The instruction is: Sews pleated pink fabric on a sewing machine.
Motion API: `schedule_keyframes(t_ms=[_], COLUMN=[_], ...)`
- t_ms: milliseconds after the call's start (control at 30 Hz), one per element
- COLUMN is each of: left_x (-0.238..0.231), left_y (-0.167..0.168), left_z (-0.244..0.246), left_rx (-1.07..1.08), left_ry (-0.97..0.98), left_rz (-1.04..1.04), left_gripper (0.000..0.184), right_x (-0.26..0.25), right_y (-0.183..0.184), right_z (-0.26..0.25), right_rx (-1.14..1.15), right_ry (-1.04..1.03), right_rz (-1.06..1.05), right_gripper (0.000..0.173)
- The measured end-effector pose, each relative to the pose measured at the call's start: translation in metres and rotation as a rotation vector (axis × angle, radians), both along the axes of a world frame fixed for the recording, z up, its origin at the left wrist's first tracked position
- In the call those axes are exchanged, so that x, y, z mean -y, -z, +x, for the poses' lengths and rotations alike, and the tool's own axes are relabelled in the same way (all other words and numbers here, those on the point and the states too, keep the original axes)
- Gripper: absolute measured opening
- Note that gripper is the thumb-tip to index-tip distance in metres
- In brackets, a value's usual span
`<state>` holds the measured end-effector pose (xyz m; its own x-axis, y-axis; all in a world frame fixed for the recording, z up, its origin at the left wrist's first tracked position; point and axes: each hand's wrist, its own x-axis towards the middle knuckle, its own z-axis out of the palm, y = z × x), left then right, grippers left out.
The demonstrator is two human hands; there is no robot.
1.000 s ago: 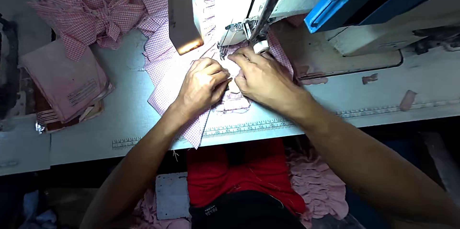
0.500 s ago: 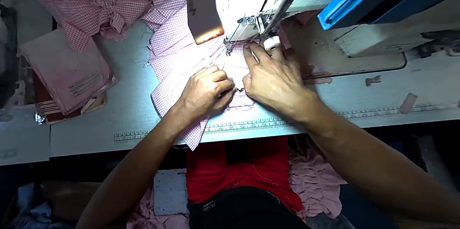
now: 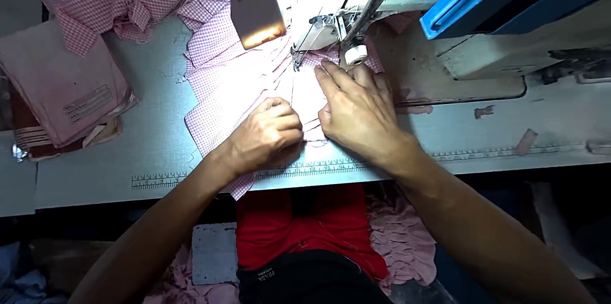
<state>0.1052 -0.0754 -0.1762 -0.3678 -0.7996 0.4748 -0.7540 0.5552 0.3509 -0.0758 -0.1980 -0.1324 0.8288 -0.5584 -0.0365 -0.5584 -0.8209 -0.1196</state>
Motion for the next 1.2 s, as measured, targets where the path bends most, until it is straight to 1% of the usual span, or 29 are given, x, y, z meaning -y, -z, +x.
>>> schedule_keyframes(t_ms=[33, 100, 267, 400, 533, 867, 1000, 1200], left_x=[-0.001, -0.002, -0.005, 0.008, 0.022, 0.029, 0.042, 0.065], left_y=[-0.001, -0.001, 0.0, 0.001, 0.002, 0.003, 0.003, 0.002], left_z=[-0.002, -0.005, 0.004, 0.016, 0.024, 0.027, 0.038, 0.055], left_rx=[0.012, 0.01, -0.055, -0.042, -0.036, -0.035, -0.013, 0.035], left_ry=[0.018, 0.04, 0.027, 0.015, -0.013, -0.062, -0.096, -0.116], left_rz=[0.004, 0.026, 0.048, 0.05, 0.044, 0.035, 0.022, -0.007], left_gripper=[0.013, 0.013, 0.014, 0.017, 0.018, 0.017, 0.019, 0.02], right_x=[-0.001, -0.002, 0.003, 0.014, 0.028, 0.031, 0.037, 0.042], right_y=[-0.001, 0.001, 0.004, 0.008, 0.015, 0.014, 0.018, 0.025], right_z=[-0.002, -0.004, -0.002, 0.01, 0.019, 0.023, 0.027, 0.038], right_rx=[0.014, 0.027, 0.022, 0.014, -0.003, 0.026, 0.07, 0.195], right_ry=[-0.017, -0.021, -0.021, 0.017, 0.069, 0.097, 0.098, 0.144], right_rz=[0.011, 0.029, 0.019, 0.025, -0.042, -0.059, -0.115, -0.224], right_gripper=[0.066, 0.065, 0.063, 0.056, 0.054, 0.051, 0.042, 0.034])
